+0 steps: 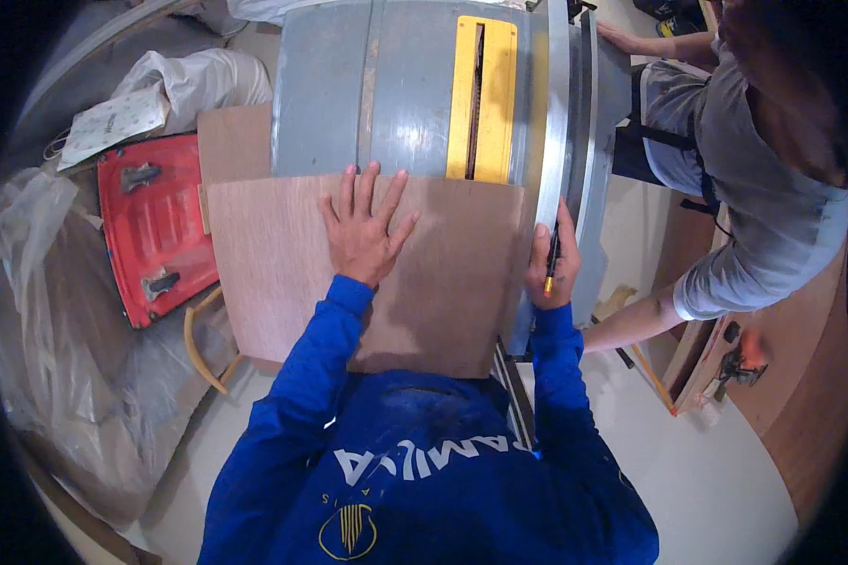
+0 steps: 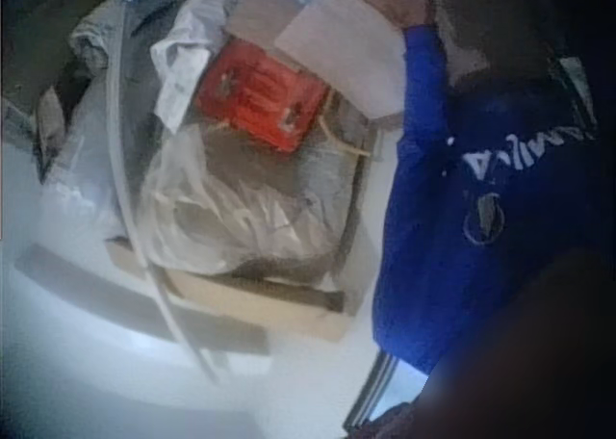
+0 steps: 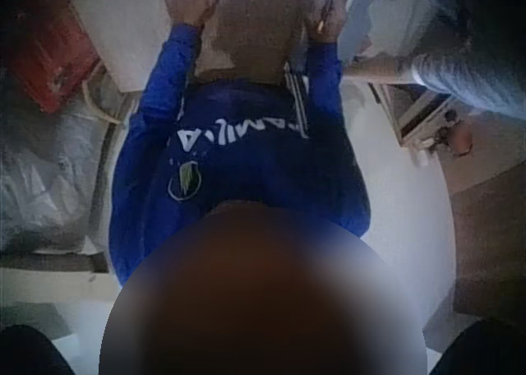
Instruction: The person measures and marks a wooden board with a tape measure and pencil, then uses a table saw to cut the board. They handle the cut pieces and place them aside while other people work in the background.
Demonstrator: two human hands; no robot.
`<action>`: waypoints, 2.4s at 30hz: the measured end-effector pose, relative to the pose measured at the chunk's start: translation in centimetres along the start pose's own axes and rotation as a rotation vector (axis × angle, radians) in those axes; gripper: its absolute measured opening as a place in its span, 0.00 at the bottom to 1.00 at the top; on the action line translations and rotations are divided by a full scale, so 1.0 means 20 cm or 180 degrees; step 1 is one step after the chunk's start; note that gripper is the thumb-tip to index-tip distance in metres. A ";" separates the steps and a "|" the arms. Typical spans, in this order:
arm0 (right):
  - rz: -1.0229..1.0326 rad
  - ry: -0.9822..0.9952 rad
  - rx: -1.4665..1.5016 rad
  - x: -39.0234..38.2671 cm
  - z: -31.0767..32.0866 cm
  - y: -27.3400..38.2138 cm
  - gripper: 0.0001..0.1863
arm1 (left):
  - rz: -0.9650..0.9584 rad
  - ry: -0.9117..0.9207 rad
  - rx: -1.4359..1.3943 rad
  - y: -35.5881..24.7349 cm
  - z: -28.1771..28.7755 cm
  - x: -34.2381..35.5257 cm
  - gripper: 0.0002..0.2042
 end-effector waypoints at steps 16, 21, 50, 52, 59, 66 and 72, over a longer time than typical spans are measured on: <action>0.0189 -0.0134 -0.0114 0.02 0.00 -0.05 0.24 | 0.0046 0.0047 -0.0001 0.00 -0.04 0.03 0.28; 0.0210 -0.0134 -0.0143 0.02 0.00 -0.05 0.24 | -0.0003 0.0027 0.0077 -0.02 -0.03 0.04 0.28; 0.0856 -0.0412 0.0067 0.02 0.02 -0.04 0.27 | -0.0029 -0.0108 0.0366 -0.02 -0.05 -0.02 0.28; 0.0816 -0.0390 0.0094 0.00 0.02 -0.03 0.29 | -0.0049 -0.0167 0.0398 -0.02 -0.05 -0.02 0.28; 0.0480 -0.0359 -0.0083 -0.01 0.03 -0.06 0.25 | -0.0048 -0.0223 0.0312 -0.01 -0.05 -0.04 0.28; 0.0014 -0.0666 0.0407 0.03 0.05 -0.12 0.23 | -0.0022 -0.0255 0.0265 -0.01 -0.05 -0.05 0.28; -0.0053 -0.0223 0.0401 0.02 0.03 -0.11 0.25 | 0.0023 -0.0234 0.0220 -0.02 -0.06 -0.05 0.28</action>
Point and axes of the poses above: each hand's wrist, its own x-axis towards the middle knuckle, its own z-axis out of the back of the hand, y = z × x, the point moved 4 cm from there along x, towards the middle knuckle, and after that the axes turned 9 degrees about -y, right-handed, at the moved point
